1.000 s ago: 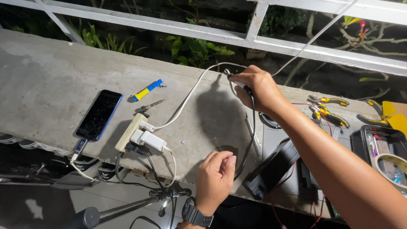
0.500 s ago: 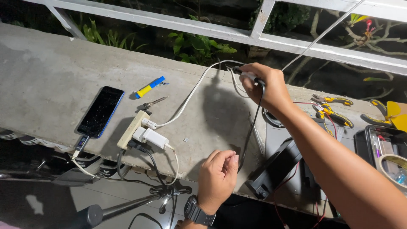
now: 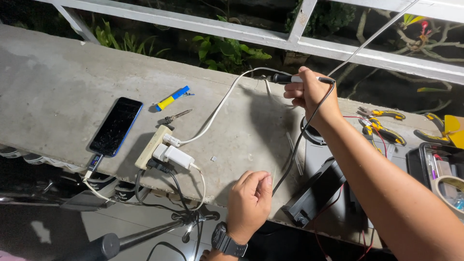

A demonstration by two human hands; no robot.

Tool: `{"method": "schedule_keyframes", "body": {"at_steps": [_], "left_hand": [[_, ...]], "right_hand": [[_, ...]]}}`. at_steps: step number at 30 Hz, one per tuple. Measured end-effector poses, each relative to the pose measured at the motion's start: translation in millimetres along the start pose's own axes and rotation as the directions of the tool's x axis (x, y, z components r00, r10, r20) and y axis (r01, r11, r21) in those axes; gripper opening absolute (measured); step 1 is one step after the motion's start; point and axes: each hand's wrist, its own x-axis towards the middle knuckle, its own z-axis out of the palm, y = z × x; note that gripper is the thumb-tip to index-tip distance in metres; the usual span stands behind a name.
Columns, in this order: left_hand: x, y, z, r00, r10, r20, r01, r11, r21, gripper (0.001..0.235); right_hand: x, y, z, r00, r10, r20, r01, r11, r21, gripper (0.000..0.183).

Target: The person uses a soldering iron to solder wires connected to a circuit board. They twist the wire ends together, apply solder, and then inspect the connection.

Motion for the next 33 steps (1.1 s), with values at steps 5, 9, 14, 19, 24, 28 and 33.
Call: {"method": "schedule_keyframes", "body": {"at_steps": [5,9,14,19,24,28,33], "left_hand": [[0,0,0,1.000,0.005,-0.005,-0.005,1.000,0.001,0.016],[0,0,1,1.000,0.014,-0.016,-0.014,1.000,-0.007,0.015],[1,0,0,0.999,0.027,-0.026,-0.028,1.000,-0.014,0.015],[3,0,-2,0.998,0.055,-0.021,-0.056,0.998,-0.024,0.014],[6,5,-5,0.997,-0.070,0.024,0.071,0.997,-0.031,0.015],[13,5,-5,0.994,0.023,0.106,-0.029,0.998,0.051,0.015],[29,9,6,0.909,0.111,0.401,-0.176,0.976,0.131,0.022]], "right_hand": [[5,2,2,0.999,-0.041,-0.026,0.039,0.995,-0.094,0.028],[21,10,6,0.997,-0.058,-0.050,0.046,0.975,-0.218,0.040],[7,3,10,0.997,-0.075,-0.030,0.062,0.952,-0.301,0.037],[-49,-24,-12,0.988,-0.153,0.018,0.151,0.931,-0.332,0.035],[-160,-52,-68,0.903,-0.376,0.208,0.419,0.879,-0.229,0.034],[-247,-40,-134,0.820,-0.475,0.319,0.569,0.621,-0.539,0.030],[-318,21,-190,0.913,-0.395,0.100,0.377,0.728,-0.573,0.029]]}}
